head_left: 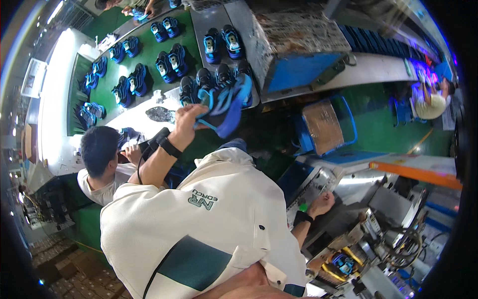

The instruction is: Operating a specialized machine to process athletic shoes in a factory setting.

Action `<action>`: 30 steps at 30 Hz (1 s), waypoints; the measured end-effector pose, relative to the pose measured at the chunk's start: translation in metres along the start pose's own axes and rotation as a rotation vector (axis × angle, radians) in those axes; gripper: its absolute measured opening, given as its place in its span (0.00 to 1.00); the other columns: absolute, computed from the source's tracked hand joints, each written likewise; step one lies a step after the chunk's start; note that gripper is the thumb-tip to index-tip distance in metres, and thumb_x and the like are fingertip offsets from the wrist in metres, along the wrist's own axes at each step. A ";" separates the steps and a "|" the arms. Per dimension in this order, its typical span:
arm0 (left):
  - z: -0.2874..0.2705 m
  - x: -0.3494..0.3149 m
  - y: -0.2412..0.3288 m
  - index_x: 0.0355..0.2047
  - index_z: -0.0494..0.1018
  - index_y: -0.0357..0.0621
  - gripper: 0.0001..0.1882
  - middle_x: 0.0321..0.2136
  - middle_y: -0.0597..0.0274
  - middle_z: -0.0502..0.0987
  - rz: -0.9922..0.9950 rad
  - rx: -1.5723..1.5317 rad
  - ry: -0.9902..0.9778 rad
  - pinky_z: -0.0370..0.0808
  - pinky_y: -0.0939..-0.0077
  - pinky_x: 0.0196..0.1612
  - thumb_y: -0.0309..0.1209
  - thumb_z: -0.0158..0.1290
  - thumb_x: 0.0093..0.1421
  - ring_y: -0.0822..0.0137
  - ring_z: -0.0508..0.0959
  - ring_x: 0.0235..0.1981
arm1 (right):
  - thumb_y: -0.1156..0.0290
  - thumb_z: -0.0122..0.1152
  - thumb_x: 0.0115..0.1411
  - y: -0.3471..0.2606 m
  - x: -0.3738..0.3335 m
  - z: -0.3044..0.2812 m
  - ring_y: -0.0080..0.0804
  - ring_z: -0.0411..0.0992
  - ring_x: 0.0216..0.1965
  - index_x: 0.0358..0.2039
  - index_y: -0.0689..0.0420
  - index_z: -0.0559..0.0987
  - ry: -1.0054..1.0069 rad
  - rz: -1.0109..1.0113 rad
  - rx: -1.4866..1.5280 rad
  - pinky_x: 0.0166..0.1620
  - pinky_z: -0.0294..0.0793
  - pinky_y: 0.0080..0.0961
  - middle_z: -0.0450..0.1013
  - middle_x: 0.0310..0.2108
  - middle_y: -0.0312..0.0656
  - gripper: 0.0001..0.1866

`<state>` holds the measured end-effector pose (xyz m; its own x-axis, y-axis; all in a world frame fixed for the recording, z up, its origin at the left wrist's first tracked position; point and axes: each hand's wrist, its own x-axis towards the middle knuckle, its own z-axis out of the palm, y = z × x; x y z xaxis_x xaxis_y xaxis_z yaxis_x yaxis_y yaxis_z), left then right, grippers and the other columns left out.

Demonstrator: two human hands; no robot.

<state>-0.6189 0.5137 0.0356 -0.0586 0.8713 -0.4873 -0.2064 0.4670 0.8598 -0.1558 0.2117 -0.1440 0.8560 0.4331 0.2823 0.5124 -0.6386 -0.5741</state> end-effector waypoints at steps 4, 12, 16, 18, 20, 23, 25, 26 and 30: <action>-0.057 0.117 0.023 0.40 0.78 0.34 0.16 0.41 0.52 0.77 0.096 0.058 0.135 0.83 0.58 0.39 0.35 0.58 0.58 0.60 0.78 0.42 | 0.75 0.60 0.61 -0.113 0.113 0.000 0.31 0.71 0.31 0.41 0.62 0.79 0.105 -0.237 0.138 0.34 0.71 0.29 0.76 0.36 0.43 0.09; -0.135 0.398 0.021 0.28 0.78 0.31 0.20 0.29 0.37 0.80 0.292 0.784 0.572 0.77 0.53 0.38 0.40 0.56 0.47 0.41 0.81 0.30 | 0.79 0.63 0.57 -0.545 0.284 -0.021 0.33 0.76 0.36 0.38 0.60 0.79 0.034 -0.890 0.145 0.40 0.74 0.28 0.76 0.34 0.41 0.08; -0.131 0.448 -0.011 0.38 0.67 0.35 0.22 0.31 0.36 0.79 0.223 1.088 0.437 0.76 0.48 0.35 0.41 0.56 0.50 0.37 0.80 0.34 | 0.76 0.66 0.55 -0.736 0.328 0.018 0.39 0.77 0.38 0.38 0.60 0.79 0.184 -1.430 -0.012 0.42 0.74 0.32 0.78 0.36 0.44 0.09; -0.129 0.451 -0.024 0.41 0.63 0.35 0.26 0.31 0.35 0.78 0.225 1.005 0.372 0.75 0.46 0.33 0.44 0.56 0.54 0.36 0.79 0.33 | 0.71 0.67 0.56 -0.816 0.352 0.060 0.38 0.78 0.38 0.40 0.59 0.80 0.099 -1.490 -0.038 0.42 0.74 0.30 0.79 0.38 0.44 0.12; -0.129 0.448 -0.027 0.40 0.63 0.35 0.25 0.30 0.35 0.78 0.253 0.894 0.400 0.75 0.46 0.33 0.44 0.56 0.55 0.36 0.79 0.31 | 0.59 0.66 0.58 -0.888 0.380 0.112 0.37 0.78 0.38 0.42 0.59 0.81 -0.107 -1.239 0.008 0.40 0.75 0.29 0.79 0.40 0.46 0.18; -0.131 0.440 -0.018 0.38 0.62 0.33 0.24 0.31 0.32 0.76 0.185 0.786 0.407 0.73 0.47 0.34 0.42 0.57 0.56 0.34 0.77 0.33 | 0.39 0.59 0.56 -0.980 0.426 0.188 0.36 0.78 0.40 0.50 0.58 0.79 -0.283 -0.963 -0.084 0.41 0.75 0.33 0.79 0.44 0.47 0.35; -0.130 0.436 -0.008 0.40 0.62 0.33 0.24 0.34 0.32 0.75 0.167 0.805 0.397 0.74 0.48 0.35 0.41 0.58 0.57 0.34 0.77 0.34 | 0.30 0.55 0.53 -1.022 0.449 0.237 0.41 0.76 0.47 0.61 0.58 0.72 -0.444 -0.703 -0.047 0.46 0.73 0.39 0.75 0.52 0.50 0.48; -0.129 0.435 -0.002 0.40 0.62 0.33 0.24 0.34 0.32 0.75 0.167 0.792 0.420 0.74 0.48 0.35 0.41 0.58 0.57 0.34 0.77 0.34 | 0.28 0.55 0.51 -1.036 0.460 0.256 0.45 0.74 0.50 0.62 0.60 0.70 -0.516 -0.628 -0.032 0.51 0.71 0.41 0.72 0.56 0.50 0.51; -0.125 0.435 0.005 0.43 0.65 0.34 0.25 0.39 0.33 0.75 0.010 0.719 0.386 0.75 0.51 0.39 0.40 0.60 0.56 0.35 0.78 0.37 | 0.38 0.64 0.55 -1.060 0.481 0.308 0.36 0.74 0.47 0.54 0.54 0.78 -0.771 -0.539 0.159 0.52 0.71 0.29 0.76 0.49 0.45 0.37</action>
<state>-0.7680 0.8760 -0.1909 -0.4165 0.8240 -0.3842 0.4657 0.5563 0.6882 -0.3080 1.2931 0.3635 0.1972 0.9803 -0.0127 0.7608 -0.1612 -0.6286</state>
